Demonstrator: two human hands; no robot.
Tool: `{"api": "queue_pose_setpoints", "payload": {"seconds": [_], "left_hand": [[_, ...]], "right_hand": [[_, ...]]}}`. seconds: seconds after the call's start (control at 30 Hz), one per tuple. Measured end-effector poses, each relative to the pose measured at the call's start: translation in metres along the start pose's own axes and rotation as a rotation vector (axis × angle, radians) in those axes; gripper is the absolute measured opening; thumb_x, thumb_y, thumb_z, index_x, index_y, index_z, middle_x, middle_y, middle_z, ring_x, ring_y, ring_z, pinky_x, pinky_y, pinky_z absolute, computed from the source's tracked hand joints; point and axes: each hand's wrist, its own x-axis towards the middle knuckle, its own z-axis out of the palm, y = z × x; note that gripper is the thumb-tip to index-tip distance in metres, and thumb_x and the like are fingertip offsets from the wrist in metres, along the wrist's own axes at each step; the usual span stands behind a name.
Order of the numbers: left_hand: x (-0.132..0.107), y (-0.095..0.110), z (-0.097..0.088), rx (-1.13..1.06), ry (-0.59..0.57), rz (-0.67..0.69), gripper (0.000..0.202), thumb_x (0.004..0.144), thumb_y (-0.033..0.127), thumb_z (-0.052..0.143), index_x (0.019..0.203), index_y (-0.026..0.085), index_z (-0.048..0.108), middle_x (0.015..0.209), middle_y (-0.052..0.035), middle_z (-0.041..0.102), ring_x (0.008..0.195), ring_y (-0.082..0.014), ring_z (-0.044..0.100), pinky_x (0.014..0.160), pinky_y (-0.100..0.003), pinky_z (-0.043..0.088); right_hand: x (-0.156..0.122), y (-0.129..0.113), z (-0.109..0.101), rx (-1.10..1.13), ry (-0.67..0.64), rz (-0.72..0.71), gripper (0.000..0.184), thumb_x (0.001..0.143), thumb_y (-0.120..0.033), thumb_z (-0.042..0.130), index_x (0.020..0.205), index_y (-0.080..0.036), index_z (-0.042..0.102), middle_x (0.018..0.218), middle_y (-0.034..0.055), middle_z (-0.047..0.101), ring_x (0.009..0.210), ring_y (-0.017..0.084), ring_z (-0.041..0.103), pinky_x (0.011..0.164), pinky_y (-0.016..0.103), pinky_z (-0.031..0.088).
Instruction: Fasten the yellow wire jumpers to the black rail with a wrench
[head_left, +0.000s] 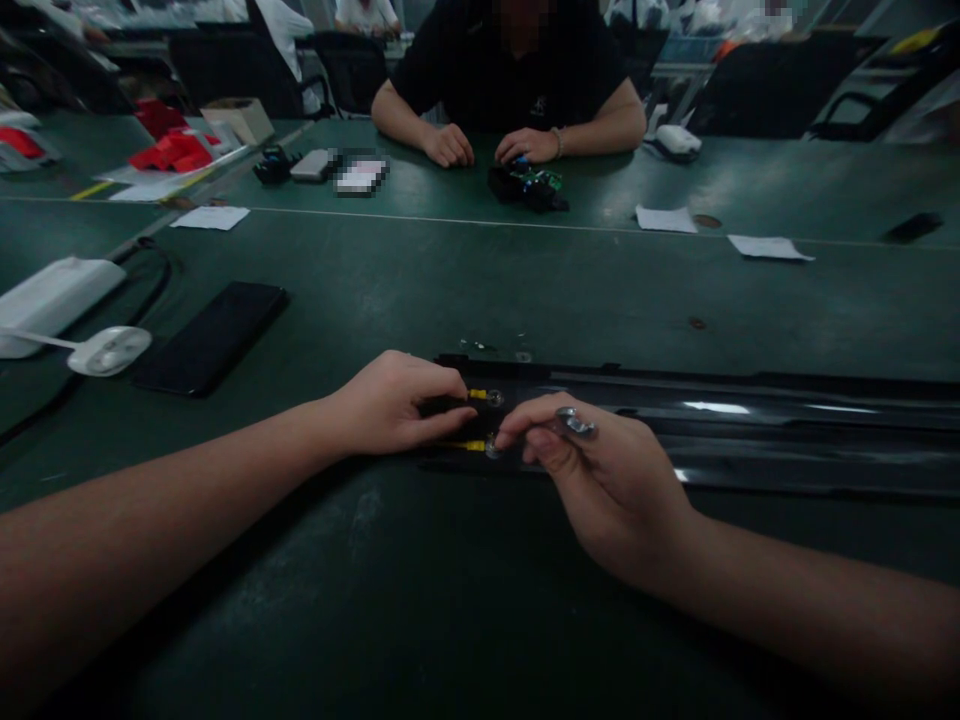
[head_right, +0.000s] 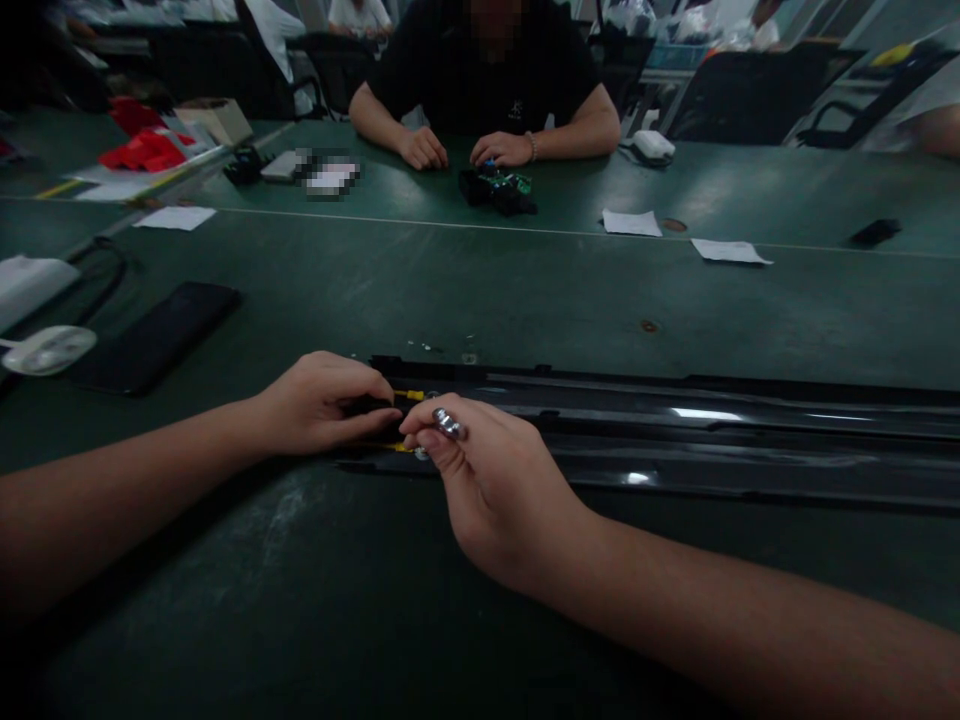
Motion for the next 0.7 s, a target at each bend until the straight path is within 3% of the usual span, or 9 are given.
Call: {"api": "queue_pose_setpoints", "payload": {"seconds": [0.23,0.47,0.7], "left_hand": [[-0.0001,0.0015,-0.0005,0.021,0.003,0.004,0.019,0.098,0.030,0.061,0.087,0.016,0.066,0.067,0.0028,0.061,0.056,-0.0095,0.056,0.056,-0.022,0.038],[-0.0005,0.0014,-0.0004,0.029,-0.003,-0.009,0.021,0.099,0.032,0.059,0.087,0.016,0.066,0.066,0.0018,0.063,0.056,-0.0105,0.056,0.055,-0.022,0.038],[-0.0001,0.0008,0.0003,0.022,0.008,0.008,0.019,0.098,0.030,0.060,0.087,0.016,0.066,0.067,0.0028,0.061,0.057,-0.0096,0.057,0.056,-0.021,0.038]], "right_hand": [[0.0017,-0.0020,0.0010,0.006,0.034,0.049,0.009,0.099,-0.015,0.060,0.092,-0.019,0.063,0.081,-0.0012,0.069,0.068,0.011,0.064,0.063,0.023,0.049],[-0.0035,0.0026,0.0033,0.021,0.042,0.028,0.018,0.106,-0.016,0.046,0.102,-0.020,0.063,0.090,0.0012,0.070,0.073,0.011,0.065,0.065,0.024,0.050],[-0.0013,0.0007,0.0019,0.013,0.011,0.030,0.016,0.105,-0.015,0.049,0.099,-0.019,0.063,0.088,0.0003,0.070,0.071,0.011,0.065,0.065,0.023,0.050]]}}
